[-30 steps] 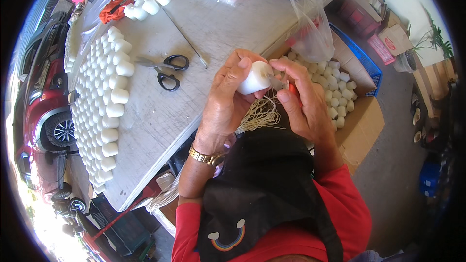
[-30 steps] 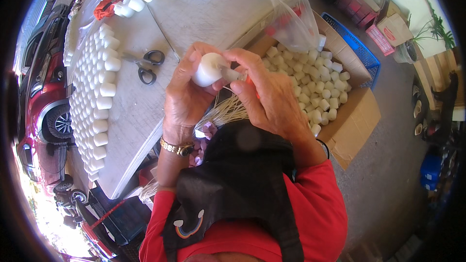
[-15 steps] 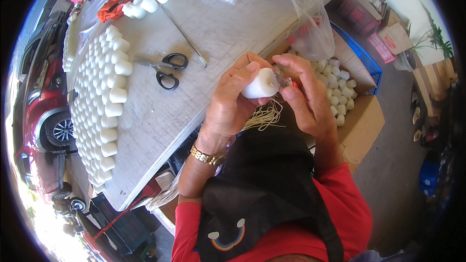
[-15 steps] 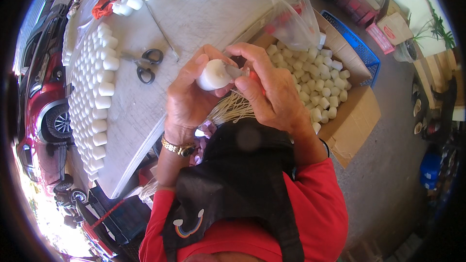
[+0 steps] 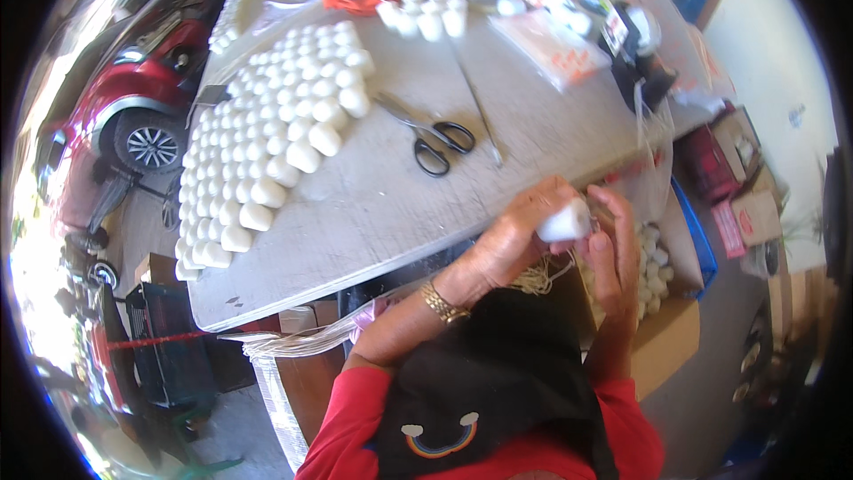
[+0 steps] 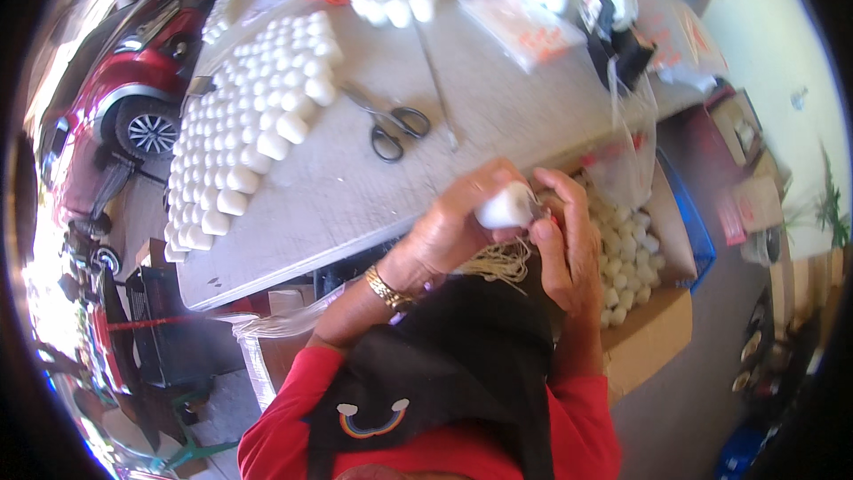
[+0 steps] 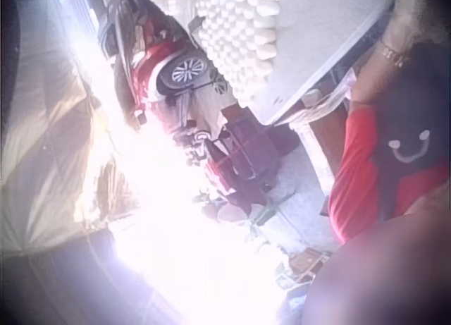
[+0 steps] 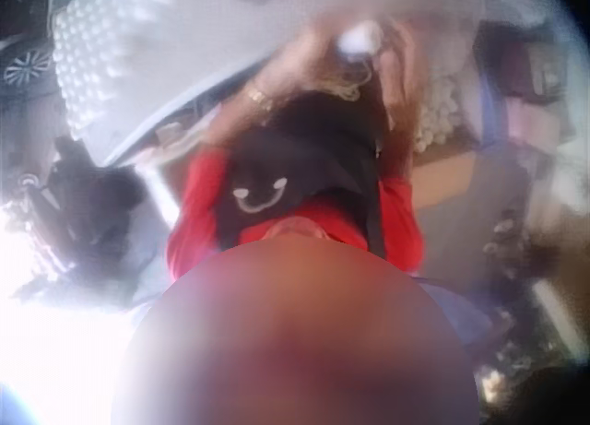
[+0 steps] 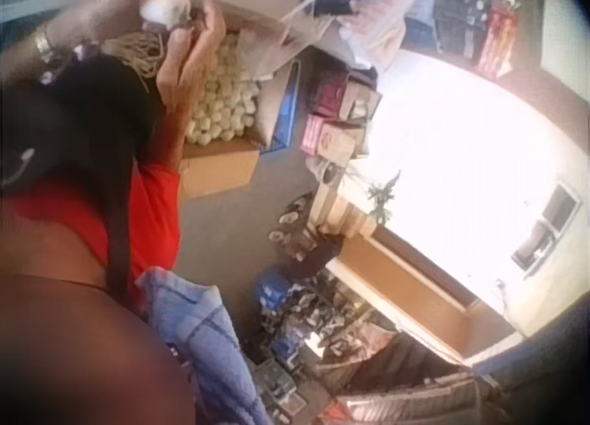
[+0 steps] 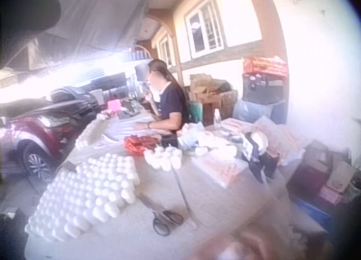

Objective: The person inserts wicks into small white cylindrical candles using a metal tool, trims the wicks with scissors, and wipes each candle with a pink cloth. The person repeats this sequence for multiple candles and places the finished items on a table.

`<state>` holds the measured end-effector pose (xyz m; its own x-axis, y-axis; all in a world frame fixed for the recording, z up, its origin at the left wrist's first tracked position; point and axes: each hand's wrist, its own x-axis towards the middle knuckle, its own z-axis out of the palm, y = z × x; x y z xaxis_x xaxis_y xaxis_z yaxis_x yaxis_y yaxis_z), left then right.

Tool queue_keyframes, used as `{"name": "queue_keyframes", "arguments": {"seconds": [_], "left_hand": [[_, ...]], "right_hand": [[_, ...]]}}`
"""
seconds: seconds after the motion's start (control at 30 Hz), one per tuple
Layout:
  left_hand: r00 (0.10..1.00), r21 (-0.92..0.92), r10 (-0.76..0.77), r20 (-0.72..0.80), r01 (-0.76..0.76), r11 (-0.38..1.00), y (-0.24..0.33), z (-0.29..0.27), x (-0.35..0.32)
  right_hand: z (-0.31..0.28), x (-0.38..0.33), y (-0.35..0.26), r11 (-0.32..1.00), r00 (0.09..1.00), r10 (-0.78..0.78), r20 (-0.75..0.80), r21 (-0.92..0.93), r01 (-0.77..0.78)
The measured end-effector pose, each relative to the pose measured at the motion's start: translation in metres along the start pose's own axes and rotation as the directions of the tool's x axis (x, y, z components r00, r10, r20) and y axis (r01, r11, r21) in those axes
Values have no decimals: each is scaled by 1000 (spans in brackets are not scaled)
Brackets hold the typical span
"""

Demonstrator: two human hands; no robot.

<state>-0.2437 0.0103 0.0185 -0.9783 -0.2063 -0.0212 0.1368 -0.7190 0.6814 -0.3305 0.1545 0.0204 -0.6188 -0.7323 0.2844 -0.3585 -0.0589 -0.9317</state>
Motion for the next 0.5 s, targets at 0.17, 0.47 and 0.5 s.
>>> {"name": "queue_keyframes", "arguments": {"seconds": [0.17,0.47,0.5], "left_hand": [[999,105,13,38,-17,994,7,-1,-17],[930,739,364,-57,-205,642,53,-25,-104],[893,837,445,-65,-194,512,55,-29,-115]], "right_hand": [[9,14,-8,1000,1000,-28,4,-9,28],[24,82,8,702,948,-299,111,-648,297],[31,95,14,621,901,-408,147,-679,392]]}}
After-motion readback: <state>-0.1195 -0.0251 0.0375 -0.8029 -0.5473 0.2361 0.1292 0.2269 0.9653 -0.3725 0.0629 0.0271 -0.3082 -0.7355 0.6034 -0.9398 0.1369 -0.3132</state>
